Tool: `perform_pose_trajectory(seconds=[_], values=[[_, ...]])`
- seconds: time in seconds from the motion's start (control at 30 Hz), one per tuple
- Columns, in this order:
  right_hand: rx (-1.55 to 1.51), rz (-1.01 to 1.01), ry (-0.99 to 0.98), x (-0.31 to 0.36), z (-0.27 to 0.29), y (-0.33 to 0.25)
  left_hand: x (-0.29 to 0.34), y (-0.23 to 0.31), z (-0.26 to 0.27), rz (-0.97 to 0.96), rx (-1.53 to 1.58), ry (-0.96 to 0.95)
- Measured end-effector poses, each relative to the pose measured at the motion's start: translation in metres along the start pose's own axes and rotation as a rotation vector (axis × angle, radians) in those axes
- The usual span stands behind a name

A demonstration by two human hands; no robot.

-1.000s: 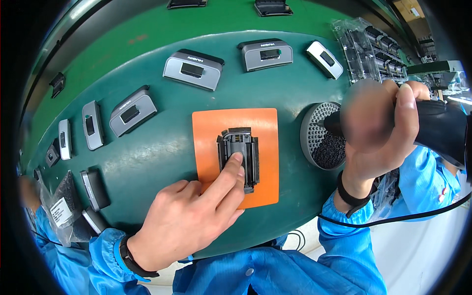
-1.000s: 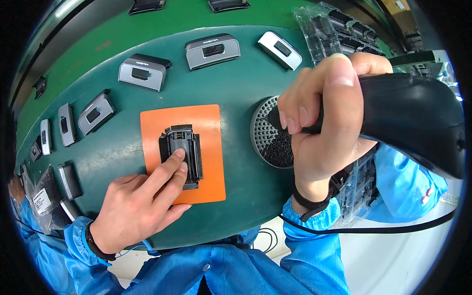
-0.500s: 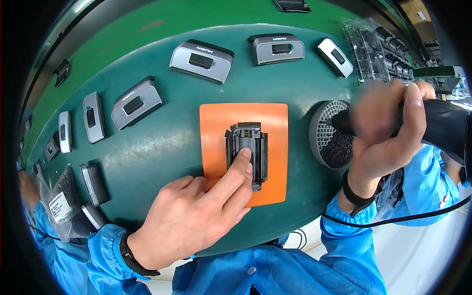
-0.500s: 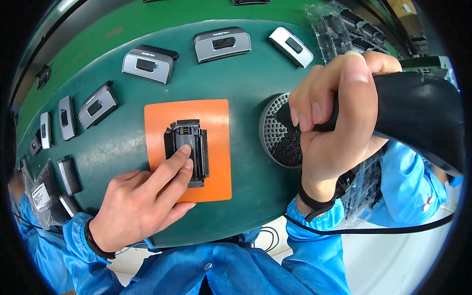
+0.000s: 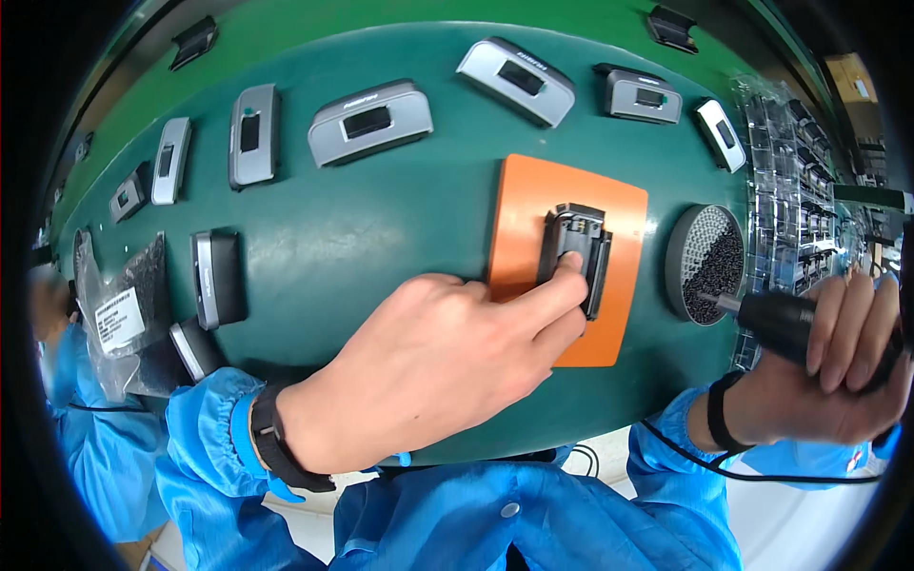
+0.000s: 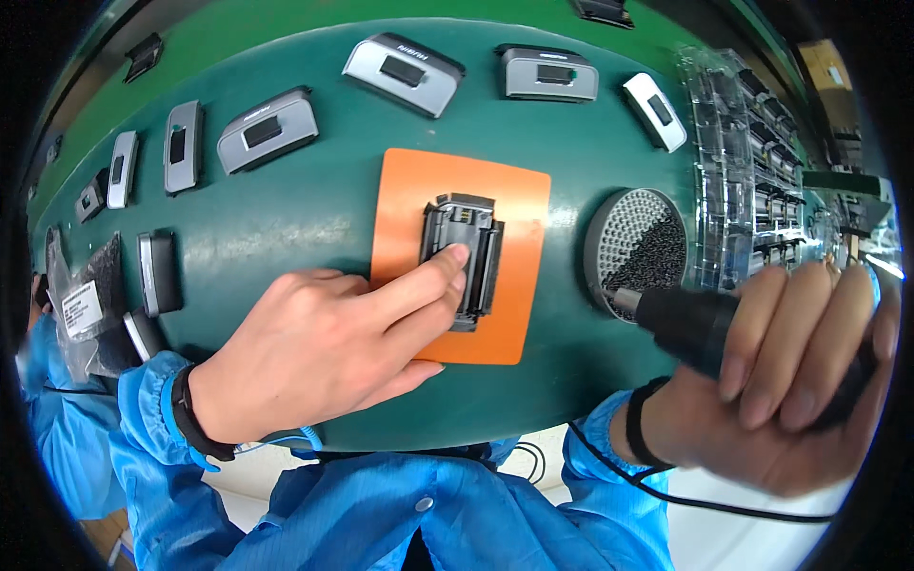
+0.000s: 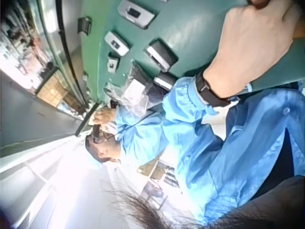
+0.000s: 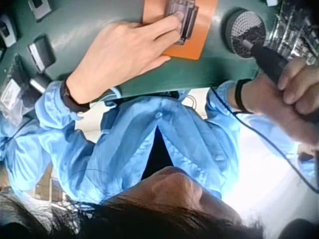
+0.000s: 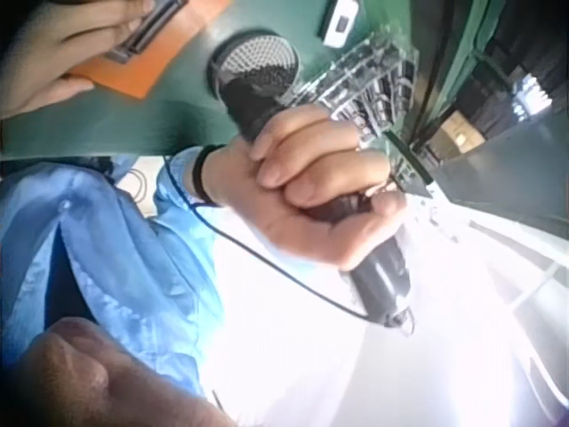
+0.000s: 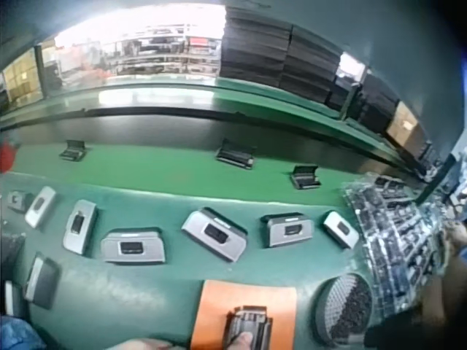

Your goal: Using an electric screwdriver to secure components into plastic electronic housings.

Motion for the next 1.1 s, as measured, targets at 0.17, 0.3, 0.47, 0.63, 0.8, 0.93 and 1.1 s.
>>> perform_pose_trajectory(seconds=[0.17, 0.3, 0.47, 0.63, 0.8, 0.93, 1.1], values=[[0.039, -0.185, -0.102, 0.025, -0.037, 0.008, 0.003, 0.0, -0.007, -0.001, 0.032, 0.098], [0.004, -0.102, -0.199, 0.028, -0.054, 0.031, 0.002, 0.0, -0.008, 0.009, 0.019, 0.107], [0.042, -0.148, -0.19, 0.032, -0.057, 0.037, 0.001, -0.001, -0.011, -0.005, 0.027, 0.177], [0.035, -0.152, -0.195, 0.035, -0.059, 0.041, 0.0, 0.0, -0.012, -0.015, 0.002, 0.223], [0.082, -0.146, -0.213, 0.038, -0.061, 0.043, 0.001, 0.0, -0.011, 0.005, 0.057, 0.207], [0.019, -0.134, -0.261, 0.038, -0.066, 0.047, 0.002, -0.003, -0.012, -0.003, 0.112, 0.228], [0.056, -0.189, -0.321, 0.037, -0.063, 0.045, 0.002, -0.002, -0.011, 0.015, 0.124, 0.204]])
Point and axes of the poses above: each hand's wrist, its own x-axis away from the middle knuckle, its own z-axis out of the back of the hand, y = z × x, the point moved 2 cm from there along -x, towards the middle knuckle, and after that the axes turned 3 degrees about -z, right-handed, at the moved point
